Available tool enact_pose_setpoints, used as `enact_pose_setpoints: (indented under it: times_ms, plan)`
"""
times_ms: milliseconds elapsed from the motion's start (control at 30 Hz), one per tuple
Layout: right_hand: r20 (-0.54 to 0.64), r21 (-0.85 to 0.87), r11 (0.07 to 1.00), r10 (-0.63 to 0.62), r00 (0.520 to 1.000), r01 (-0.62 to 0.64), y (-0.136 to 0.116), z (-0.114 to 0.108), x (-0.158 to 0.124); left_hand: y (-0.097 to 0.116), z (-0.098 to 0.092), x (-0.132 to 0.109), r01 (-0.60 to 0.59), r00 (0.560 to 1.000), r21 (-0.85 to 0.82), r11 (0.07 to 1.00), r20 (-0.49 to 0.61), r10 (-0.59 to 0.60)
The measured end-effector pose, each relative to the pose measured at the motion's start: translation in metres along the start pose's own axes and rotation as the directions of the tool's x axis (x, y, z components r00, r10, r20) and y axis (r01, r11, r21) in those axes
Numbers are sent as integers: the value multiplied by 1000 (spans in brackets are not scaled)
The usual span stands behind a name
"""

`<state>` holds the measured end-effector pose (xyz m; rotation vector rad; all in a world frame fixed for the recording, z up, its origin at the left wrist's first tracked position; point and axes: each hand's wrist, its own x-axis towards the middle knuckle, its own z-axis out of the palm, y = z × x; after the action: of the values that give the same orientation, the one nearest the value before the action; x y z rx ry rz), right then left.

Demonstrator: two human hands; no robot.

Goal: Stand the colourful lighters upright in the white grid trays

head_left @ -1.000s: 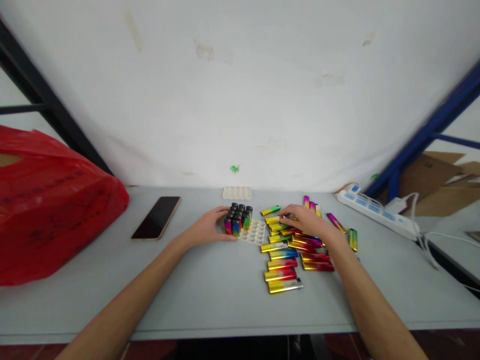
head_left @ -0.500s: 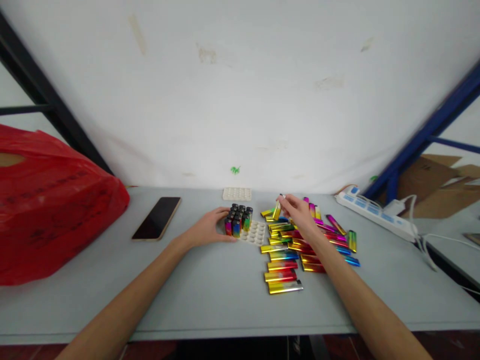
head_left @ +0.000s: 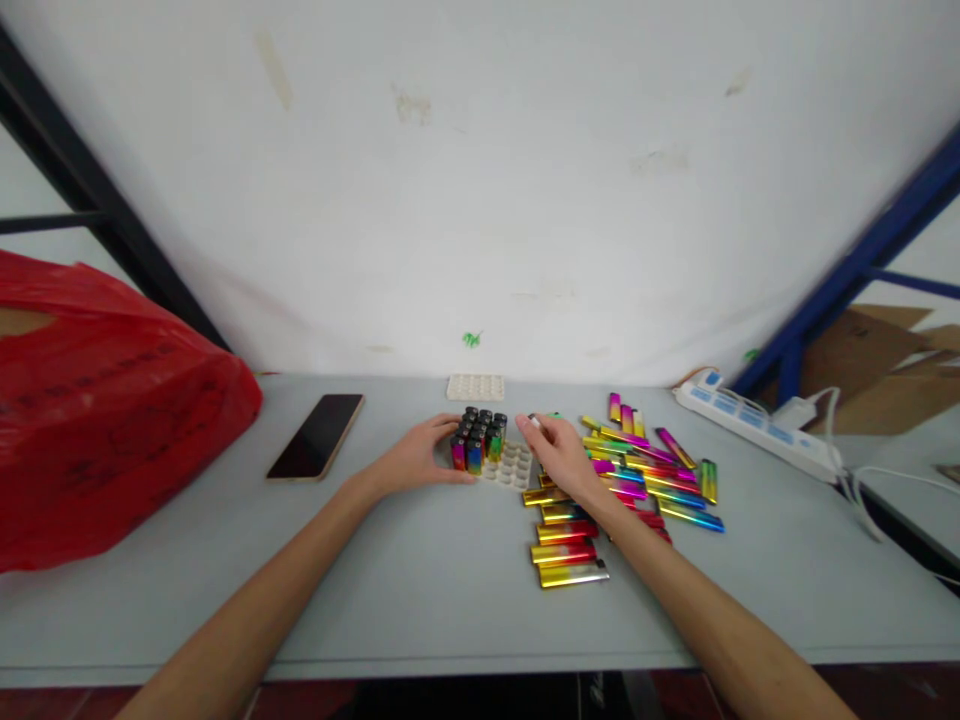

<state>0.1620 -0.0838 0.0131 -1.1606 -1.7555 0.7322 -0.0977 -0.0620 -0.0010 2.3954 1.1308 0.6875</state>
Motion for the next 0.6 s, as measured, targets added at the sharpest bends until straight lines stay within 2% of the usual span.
enact_pose_setpoints:
  times_ms: [67, 167, 333, 600]
  plan:
    - [-36, -99, 995, -22, 999, 19, -1, 3, -1, 0, 0, 0, 3, 1000, 1, 1000, -5, -3]
    - [-66, -159, 987, -17, 998, 6, -2, 6, -2, 1, -1, 0, 6, 1000, -3, 1000, -8, -6]
    - [-60, -182, 983, -4, 998, -7, -1, 9, -2, 3, -1, 0, 1, 1000, -33, 999, -13, -2]
    - [-17, -202, 977, -75, 997, 70, -8, 7, -5, 2, -1, 0, -11, 1000, -17, 1000, -12, 10]
